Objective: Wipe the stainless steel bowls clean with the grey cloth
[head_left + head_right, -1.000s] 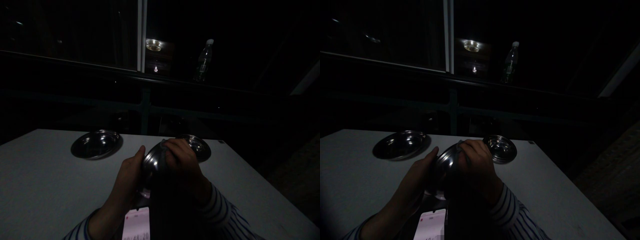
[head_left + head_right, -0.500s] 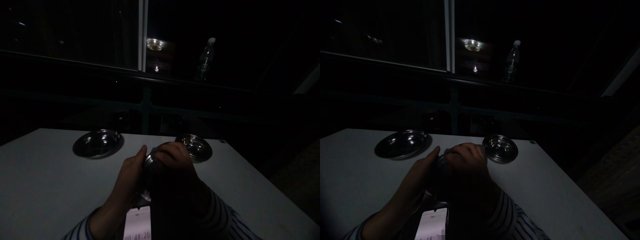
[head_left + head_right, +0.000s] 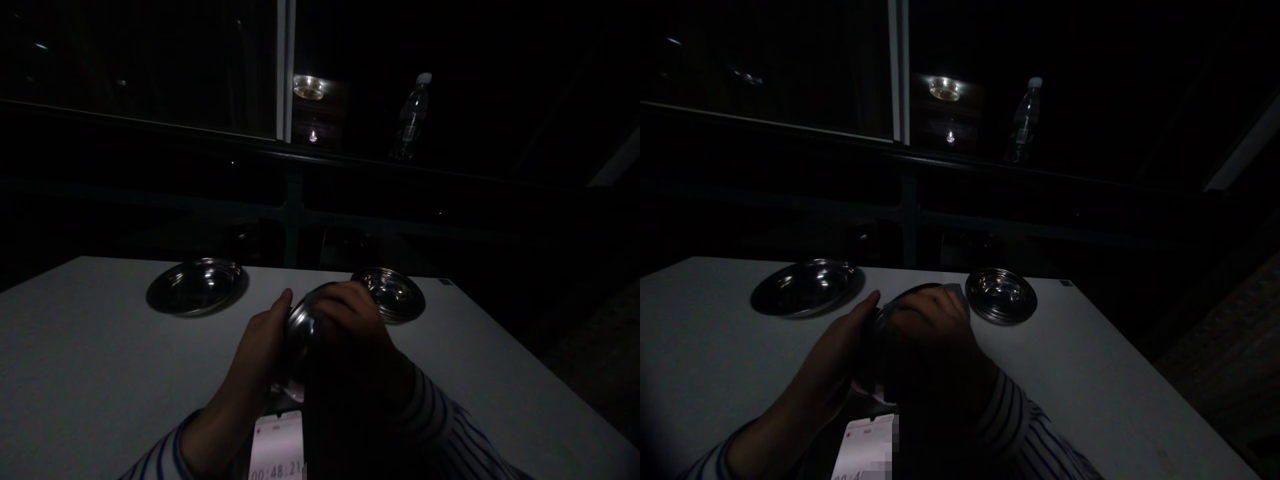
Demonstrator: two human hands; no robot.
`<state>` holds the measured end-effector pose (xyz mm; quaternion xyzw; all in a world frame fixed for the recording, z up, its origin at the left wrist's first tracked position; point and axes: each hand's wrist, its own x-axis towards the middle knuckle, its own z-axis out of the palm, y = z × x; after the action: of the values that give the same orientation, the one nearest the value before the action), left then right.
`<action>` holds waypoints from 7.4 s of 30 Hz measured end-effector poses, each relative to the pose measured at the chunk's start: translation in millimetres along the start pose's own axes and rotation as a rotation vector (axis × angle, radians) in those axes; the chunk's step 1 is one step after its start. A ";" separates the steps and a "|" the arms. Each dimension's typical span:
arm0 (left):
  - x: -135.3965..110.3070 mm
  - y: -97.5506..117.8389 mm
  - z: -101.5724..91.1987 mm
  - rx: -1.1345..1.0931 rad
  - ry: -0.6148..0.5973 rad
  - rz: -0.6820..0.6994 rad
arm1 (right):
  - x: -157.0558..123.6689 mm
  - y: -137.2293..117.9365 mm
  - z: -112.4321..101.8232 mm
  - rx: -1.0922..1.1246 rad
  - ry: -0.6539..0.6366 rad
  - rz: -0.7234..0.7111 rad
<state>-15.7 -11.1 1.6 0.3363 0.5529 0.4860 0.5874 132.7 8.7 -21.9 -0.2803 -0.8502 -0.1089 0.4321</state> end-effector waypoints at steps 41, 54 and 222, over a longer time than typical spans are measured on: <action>-4.0 0.5 -2.2 -0.256 -0.214 -0.001 | 2.4 7.4 -11.4 -0.075 0.090 0.090; -7.4 8.5 -0.9 -0.509 -0.350 -0.078 | -2.4 -11.7 -6.2 -0.193 -0.028 -0.240; 10.9 4.3 -17.3 -0.181 -0.266 0.225 | 2.1 -10.6 -3.6 -0.164 0.015 -0.140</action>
<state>-34.3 -2.0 -0.7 0.4030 0.3833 0.5475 0.6253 128.1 -0.8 -17.5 -0.2537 -0.8527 -0.2101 0.4054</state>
